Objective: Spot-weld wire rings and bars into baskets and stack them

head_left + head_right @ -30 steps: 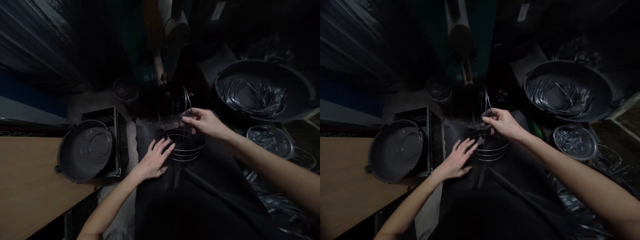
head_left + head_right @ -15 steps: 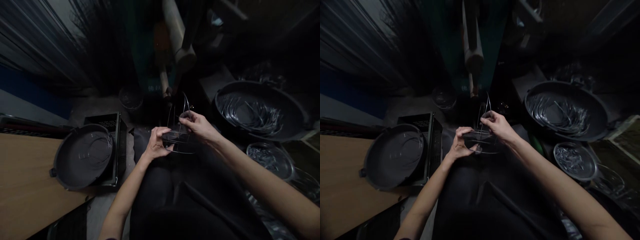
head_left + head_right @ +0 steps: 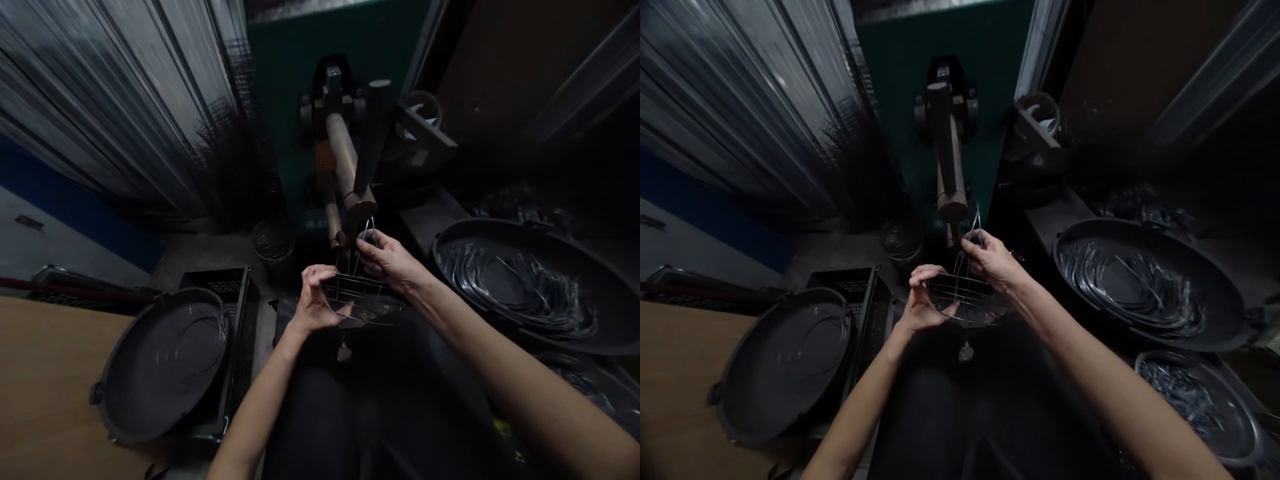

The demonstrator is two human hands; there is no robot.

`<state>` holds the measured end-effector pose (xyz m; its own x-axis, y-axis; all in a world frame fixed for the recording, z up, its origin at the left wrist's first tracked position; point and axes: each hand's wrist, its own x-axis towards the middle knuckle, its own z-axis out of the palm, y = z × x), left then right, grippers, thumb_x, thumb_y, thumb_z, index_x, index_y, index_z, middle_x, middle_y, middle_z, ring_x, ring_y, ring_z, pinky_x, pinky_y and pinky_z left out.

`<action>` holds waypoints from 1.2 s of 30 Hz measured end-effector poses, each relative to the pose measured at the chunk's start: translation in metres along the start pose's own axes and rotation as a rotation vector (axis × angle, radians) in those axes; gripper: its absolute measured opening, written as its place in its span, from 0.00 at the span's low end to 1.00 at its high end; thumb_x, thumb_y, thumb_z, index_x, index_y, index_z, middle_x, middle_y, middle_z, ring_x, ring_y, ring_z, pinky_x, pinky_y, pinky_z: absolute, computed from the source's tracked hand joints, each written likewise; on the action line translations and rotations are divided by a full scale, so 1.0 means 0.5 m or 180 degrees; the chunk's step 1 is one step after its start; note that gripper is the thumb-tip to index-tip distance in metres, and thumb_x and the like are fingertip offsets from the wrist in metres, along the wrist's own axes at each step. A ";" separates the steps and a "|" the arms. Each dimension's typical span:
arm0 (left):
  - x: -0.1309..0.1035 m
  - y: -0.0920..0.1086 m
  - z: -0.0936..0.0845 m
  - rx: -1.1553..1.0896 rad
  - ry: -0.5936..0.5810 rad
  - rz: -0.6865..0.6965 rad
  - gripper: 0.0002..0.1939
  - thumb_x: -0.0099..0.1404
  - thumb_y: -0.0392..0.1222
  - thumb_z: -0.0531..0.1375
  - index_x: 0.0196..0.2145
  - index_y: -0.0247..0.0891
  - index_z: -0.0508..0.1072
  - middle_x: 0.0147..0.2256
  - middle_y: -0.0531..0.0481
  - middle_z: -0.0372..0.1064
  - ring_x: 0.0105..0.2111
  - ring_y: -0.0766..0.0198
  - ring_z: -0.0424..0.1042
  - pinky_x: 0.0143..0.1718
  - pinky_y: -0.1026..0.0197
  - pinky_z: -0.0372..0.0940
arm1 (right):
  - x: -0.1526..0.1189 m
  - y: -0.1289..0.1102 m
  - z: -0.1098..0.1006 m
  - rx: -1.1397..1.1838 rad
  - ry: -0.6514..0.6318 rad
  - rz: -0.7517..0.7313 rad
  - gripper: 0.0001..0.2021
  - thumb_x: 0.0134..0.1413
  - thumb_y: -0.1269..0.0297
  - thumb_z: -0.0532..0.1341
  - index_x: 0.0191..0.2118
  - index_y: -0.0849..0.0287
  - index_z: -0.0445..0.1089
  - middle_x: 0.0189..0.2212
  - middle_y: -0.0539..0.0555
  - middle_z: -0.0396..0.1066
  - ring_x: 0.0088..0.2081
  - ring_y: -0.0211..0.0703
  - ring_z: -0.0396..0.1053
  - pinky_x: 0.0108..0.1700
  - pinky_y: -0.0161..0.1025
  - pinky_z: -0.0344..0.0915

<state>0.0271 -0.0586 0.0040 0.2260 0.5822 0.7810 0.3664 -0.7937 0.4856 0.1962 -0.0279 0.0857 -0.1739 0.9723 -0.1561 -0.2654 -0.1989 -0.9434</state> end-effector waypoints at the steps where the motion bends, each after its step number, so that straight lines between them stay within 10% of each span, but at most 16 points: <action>1: 0.003 -0.004 0.000 0.0002 -0.0017 -0.0036 0.35 0.47 0.40 0.65 0.49 0.42 0.51 0.42 0.46 0.64 0.43 0.56 0.68 0.46 0.47 0.62 | 0.004 0.001 -0.002 0.0006 0.0000 0.0008 0.25 0.34 0.53 0.72 0.33 0.58 0.59 0.18 0.42 0.59 0.14 0.24 0.46 0.15 0.27 0.39; 36: 0.077 -0.097 0.006 -0.0080 -0.0494 -0.0465 0.40 0.45 0.40 0.67 0.51 0.43 0.49 0.44 0.46 0.64 0.43 0.57 0.69 0.47 0.48 0.64 | 0.127 0.015 -0.023 0.0026 0.0477 -0.0003 0.17 0.42 0.65 0.68 0.26 0.57 0.56 0.12 0.41 0.51 0.13 0.26 0.45 0.14 0.26 0.41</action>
<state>0.0207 0.0029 0.0092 0.3092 0.7101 0.6326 0.3832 -0.7018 0.6005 0.1939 0.0339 0.0655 -0.0304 0.9798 -0.1977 -0.2732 -0.1985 -0.9413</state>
